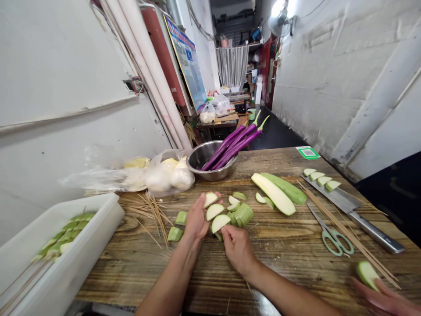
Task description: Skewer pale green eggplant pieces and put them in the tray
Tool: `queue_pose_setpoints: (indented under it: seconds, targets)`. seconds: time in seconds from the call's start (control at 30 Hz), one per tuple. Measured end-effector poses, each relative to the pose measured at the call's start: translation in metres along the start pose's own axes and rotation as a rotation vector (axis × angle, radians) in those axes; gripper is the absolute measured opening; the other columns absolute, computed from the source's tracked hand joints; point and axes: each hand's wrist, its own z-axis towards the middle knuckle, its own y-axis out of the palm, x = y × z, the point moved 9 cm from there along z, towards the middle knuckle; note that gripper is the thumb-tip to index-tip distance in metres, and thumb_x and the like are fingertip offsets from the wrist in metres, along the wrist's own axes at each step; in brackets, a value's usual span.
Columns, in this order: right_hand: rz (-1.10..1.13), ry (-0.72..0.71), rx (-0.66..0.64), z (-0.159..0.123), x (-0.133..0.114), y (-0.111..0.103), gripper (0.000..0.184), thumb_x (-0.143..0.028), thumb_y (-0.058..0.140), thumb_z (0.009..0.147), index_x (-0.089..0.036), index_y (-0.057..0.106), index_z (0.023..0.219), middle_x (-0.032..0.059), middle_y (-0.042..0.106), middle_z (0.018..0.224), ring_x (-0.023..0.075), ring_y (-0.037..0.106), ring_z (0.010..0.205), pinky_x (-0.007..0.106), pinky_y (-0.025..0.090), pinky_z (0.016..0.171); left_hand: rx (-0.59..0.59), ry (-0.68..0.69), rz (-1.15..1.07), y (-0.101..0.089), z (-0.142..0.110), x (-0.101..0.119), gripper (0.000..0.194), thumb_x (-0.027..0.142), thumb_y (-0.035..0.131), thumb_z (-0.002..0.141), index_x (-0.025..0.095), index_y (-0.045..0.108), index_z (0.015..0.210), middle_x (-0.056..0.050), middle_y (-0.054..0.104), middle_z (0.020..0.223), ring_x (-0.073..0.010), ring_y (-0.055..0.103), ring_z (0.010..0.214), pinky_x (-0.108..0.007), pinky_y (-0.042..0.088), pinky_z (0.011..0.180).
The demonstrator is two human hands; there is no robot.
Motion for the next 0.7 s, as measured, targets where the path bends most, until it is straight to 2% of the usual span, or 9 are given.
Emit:
queue_pose_setpoints:
  seconds: [0.23, 0.4, 0.5, 0.6, 0.67, 0.7]
  targets:
    - [-0.035, -0.016, 0.016, 0.004, 0.002, -0.003, 0.034, -0.031, 0.037, 0.088, -0.017, 0.044, 0.058, -0.0049, 0.03, 0.053, 0.0086, 0.031, 0.05, 0.021, 0.024, 0.047, -0.033, -0.017, -0.033, 0.004, -0.001, -0.003, 0.034, 0.039, 0.057, 0.079, 0.01, 0.06, 0.095, -0.014, 0.068, 0.095, -0.0236, 0.064, 0.089, -0.037, 0.05, 0.08]
    - [-0.071, -0.058, 0.013, 0.006, 0.001, -0.004, 0.034, -0.031, 0.037, 0.089, -0.017, 0.047, 0.059, -0.0048, 0.03, 0.053, 0.0088, 0.031, 0.049, 0.021, 0.024, 0.047, -0.027, -0.125, -0.113, 0.0, 0.001, 0.0, 0.044, 0.048, 0.039, 0.086, 0.012, 0.057, 0.103, -0.013, 0.067, 0.095, -0.0224, 0.064, 0.09, -0.039, 0.049, 0.081]
    - [-0.093, -0.109, 0.012, 0.006, -0.002, -0.004, 0.035, -0.03, 0.038, 0.09, -0.017, 0.047, 0.058, -0.0047, 0.032, 0.053, 0.0087, 0.032, 0.048, 0.021, 0.025, 0.048, -0.033, -0.146, -0.072, 0.0, 0.0, 0.004, 0.041, 0.045, 0.042, 0.086, 0.011, 0.059, 0.099, -0.012, 0.068, 0.09, -0.0223, 0.064, 0.088, -0.037, 0.05, 0.081]
    - [-0.103, -0.141, 0.018, 0.006, -0.004, -0.005, 0.034, -0.03, 0.038, 0.09, -0.017, 0.049, 0.06, -0.0039, 0.036, 0.053, 0.0091, 0.035, 0.05, 0.021, 0.027, 0.049, -0.109, -0.207, -0.011, 0.007, -0.002, 0.0, 0.044, 0.047, 0.043, 0.085, 0.008, 0.061, 0.095, -0.013, 0.068, 0.088, -0.0229, 0.064, 0.087, -0.036, 0.049, 0.081]
    - [-0.097, -0.147, 0.021, 0.008, -0.005, -0.008, 0.035, -0.03, 0.038, 0.09, -0.017, 0.049, 0.059, -0.0041, 0.036, 0.053, 0.009, 0.035, 0.049, 0.021, 0.028, 0.049, -0.121, -0.161, 0.032, 0.004, 0.001, 0.003, 0.049, 0.051, 0.041, 0.084, 0.008, 0.06, 0.096, -0.014, 0.067, 0.091, -0.0227, 0.063, 0.087, -0.036, 0.049, 0.08]
    - [-0.087, -0.145, 0.029, 0.009, -0.005, -0.011, 0.035, -0.03, 0.039, 0.09, -0.018, 0.048, 0.059, -0.0044, 0.035, 0.052, 0.0089, 0.034, 0.049, 0.021, 0.028, 0.049, -0.088, -0.084, 0.076, -0.002, 0.004, 0.01, 0.05, 0.053, 0.04, 0.084, 0.009, 0.059, 0.098, -0.014, 0.066, 0.093, -0.0222, 0.063, 0.087, -0.036, 0.049, 0.079]
